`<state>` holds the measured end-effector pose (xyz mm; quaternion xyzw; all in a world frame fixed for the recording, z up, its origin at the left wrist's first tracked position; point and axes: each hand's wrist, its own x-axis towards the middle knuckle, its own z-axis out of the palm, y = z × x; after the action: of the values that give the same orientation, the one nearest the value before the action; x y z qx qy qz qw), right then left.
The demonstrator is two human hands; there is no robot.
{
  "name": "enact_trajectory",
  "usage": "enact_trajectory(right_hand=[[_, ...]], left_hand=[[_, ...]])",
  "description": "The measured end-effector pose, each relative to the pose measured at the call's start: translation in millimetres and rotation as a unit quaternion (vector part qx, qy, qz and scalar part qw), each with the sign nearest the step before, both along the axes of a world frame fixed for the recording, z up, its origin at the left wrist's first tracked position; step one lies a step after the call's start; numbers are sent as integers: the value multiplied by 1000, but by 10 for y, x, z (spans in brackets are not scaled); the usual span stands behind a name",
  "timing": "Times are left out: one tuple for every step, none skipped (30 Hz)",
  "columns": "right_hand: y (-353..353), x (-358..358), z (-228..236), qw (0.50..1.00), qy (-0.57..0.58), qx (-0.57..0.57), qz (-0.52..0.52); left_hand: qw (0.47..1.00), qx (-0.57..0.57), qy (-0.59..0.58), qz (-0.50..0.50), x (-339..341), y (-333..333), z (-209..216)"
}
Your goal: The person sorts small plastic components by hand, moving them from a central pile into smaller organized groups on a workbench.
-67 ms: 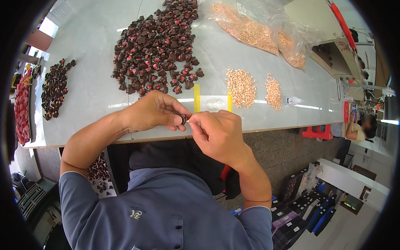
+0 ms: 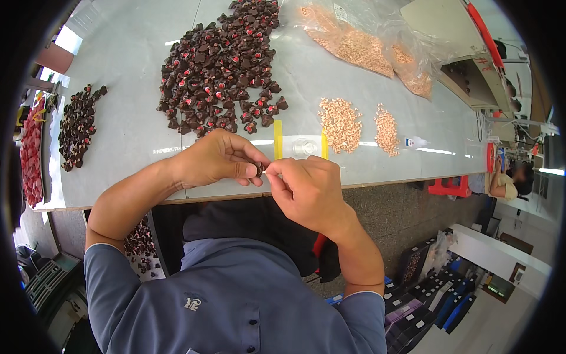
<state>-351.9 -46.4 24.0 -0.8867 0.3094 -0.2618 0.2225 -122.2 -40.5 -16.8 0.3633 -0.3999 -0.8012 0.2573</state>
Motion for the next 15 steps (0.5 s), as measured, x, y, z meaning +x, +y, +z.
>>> enact_trajectory(right_hand=[[-3,3,-18,1000,-1,0,0],[-5,5,-40,1000,-3,-3,-1],[1,9,-55,1000,-5,-6,-3],[6,17,-59,1000,-6,-5,-3],[11,27,-62,1000,-6,-10,-2],[22,34,-66,1000,-5,-14,-1],[36,43,-71,1000,-6,-13,-2],[54,56,-75,999,-4,-32,-1],[68,64,-78,999,-1,-51,0],[81,71,-91,999,-1,-51,-1],[93,74,-111,997,7,-79,4],[99,72,-120,994,15,-107,8],[92,52,-112,994,14,-108,5],[77,11,-96,997,-27,-70,-3],[63,-28,-91,997,-69,-32,-13]], left_hand=[[1000,1,-1,-1,3,0,0],[1000,2,-2,-1,6,-2,2],[1000,3,-2,-1,5,2,6],[1000,3,-3,-2,2,3,12],[1000,4,-3,-2,3,4,16],[1000,5,-4,-2,5,8,12],[1000,6,-5,-2,8,11,9],[1000,6,-7,-2,10,11,6],[1000,6,-7,-3,9,11,3],[1000,4,-8,0,10,9,-2],[1000,1,-8,4,10,4,-5],[1000,0,-10,1,10,2,-4],[1000,6,0,4,7,2,-1],[1000,12,10,6,-1,-1,10],[1000,10,8,1,1,-5,20]])
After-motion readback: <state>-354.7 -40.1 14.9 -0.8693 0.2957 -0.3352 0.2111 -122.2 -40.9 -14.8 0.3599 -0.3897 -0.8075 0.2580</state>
